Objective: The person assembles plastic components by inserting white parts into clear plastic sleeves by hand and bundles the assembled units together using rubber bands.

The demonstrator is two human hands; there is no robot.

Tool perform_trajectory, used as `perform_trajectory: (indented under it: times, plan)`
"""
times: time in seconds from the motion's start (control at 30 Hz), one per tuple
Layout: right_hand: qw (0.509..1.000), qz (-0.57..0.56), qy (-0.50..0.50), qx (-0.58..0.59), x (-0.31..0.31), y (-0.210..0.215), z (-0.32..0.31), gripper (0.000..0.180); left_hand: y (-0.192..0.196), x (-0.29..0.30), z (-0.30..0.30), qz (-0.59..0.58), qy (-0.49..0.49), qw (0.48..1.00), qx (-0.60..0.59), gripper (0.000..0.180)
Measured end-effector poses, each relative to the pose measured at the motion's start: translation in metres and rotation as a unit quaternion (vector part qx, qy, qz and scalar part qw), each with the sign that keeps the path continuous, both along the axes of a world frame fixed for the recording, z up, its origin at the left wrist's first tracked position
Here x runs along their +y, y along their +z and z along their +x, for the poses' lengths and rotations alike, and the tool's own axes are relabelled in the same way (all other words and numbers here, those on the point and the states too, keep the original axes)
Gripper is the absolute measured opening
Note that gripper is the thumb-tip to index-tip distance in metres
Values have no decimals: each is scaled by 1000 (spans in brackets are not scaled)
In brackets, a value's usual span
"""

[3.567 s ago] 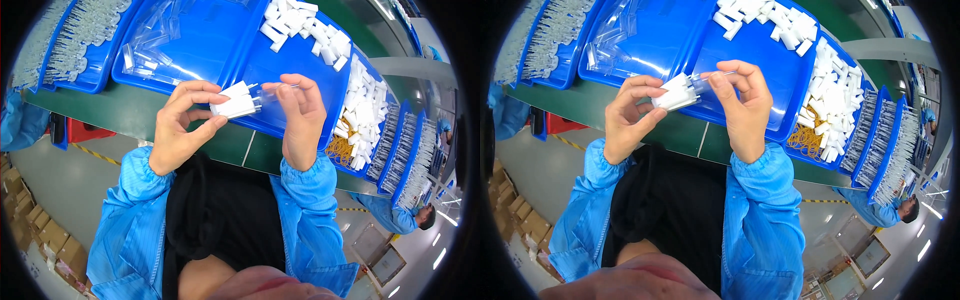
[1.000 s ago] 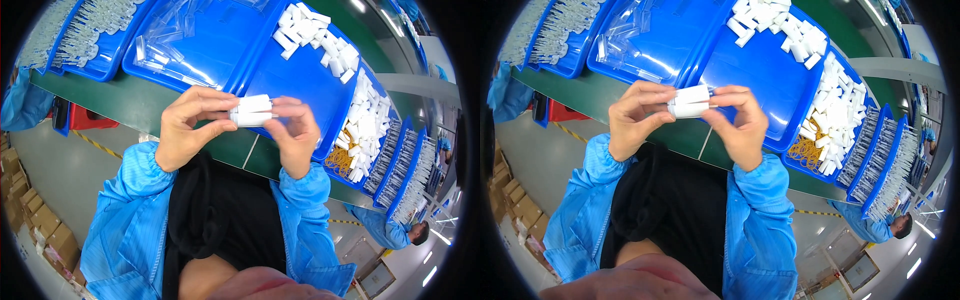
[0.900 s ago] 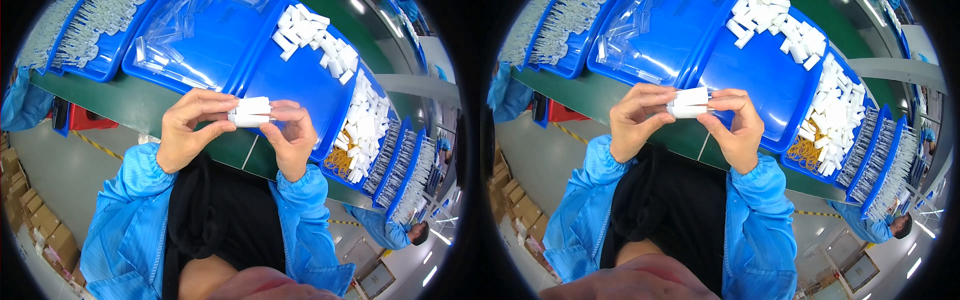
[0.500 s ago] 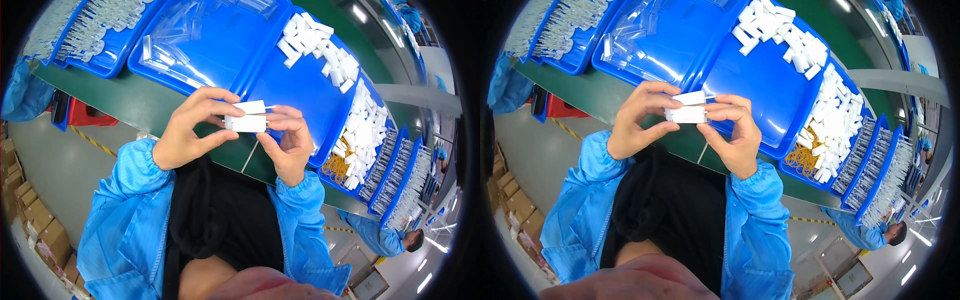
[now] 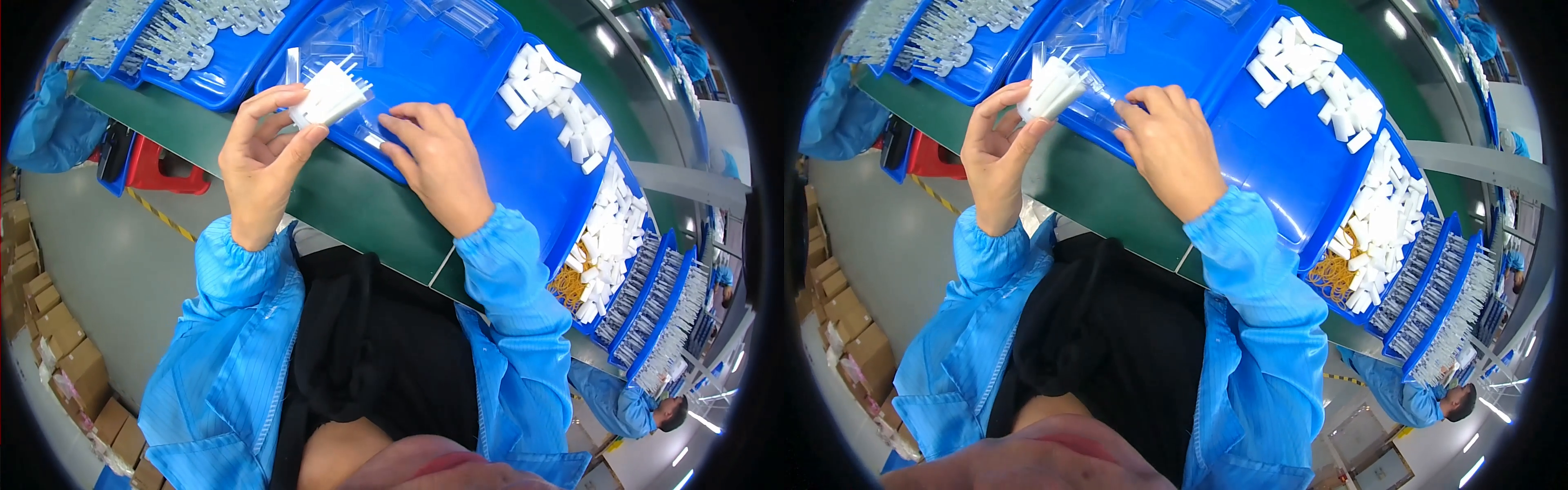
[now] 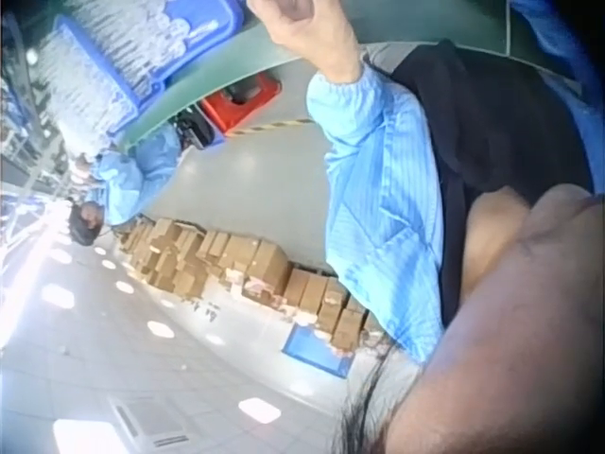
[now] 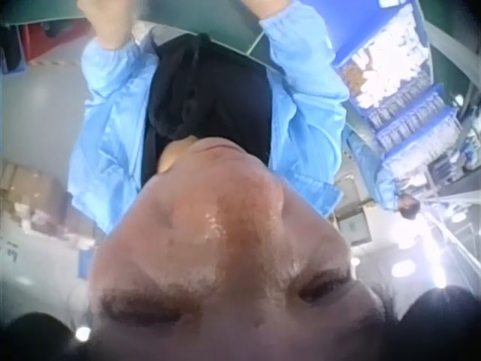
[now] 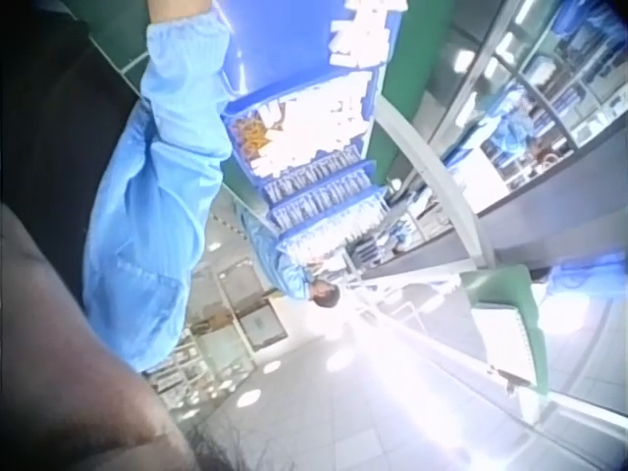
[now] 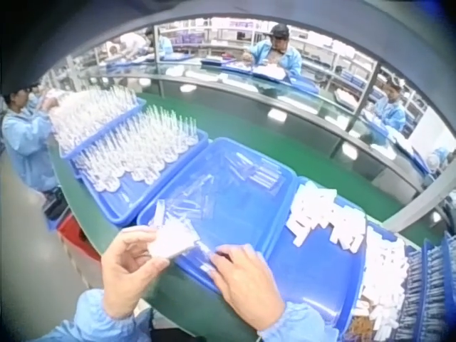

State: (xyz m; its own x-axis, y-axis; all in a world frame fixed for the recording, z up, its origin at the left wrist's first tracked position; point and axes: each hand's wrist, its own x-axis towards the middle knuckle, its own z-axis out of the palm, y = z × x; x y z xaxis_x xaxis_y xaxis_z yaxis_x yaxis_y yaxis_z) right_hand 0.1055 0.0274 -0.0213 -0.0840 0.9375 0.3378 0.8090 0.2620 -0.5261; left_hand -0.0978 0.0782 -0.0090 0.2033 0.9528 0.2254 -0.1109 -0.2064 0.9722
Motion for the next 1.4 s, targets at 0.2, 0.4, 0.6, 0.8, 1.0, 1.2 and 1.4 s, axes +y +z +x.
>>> perform_trajectory:
  times: [0.2, 0.4, 0.6, 0.8, 1.0, 1.2, 1.4]
  plan:
    - [973, -65, 7, -221, 16, 6, -3, 22, -5, -6, -1, 18, -31, 999, 28, 38]
    - [875, -95, -111, 462, -5, 27, 28, 38, -8, -12, 7, -1, -87, 996, 22, 35]
    - [802, -9, -165, 575, -42, 37, 14, 43, -6, -23, 29, -34, -165, 986, 9, 36]
    - [812, -8, -162, 561, -61, 24, 18, 42, -3, -30, 45, -71, -216, 974, 20, 37]
    - [810, 4, -169, 561, -67, 17, 19, 39, -3, -38, 53, -57, -203, 977, 22, 35]
    - [815, 8, -175, 552, -75, 9, 18, 35, -2, -39, 54, -46, -218, 974, 50, 35]
    - [825, 10, -149, 545, -80, 1, 25, 36, 7, -25, 48, -31, -295, 944, 147, 34]
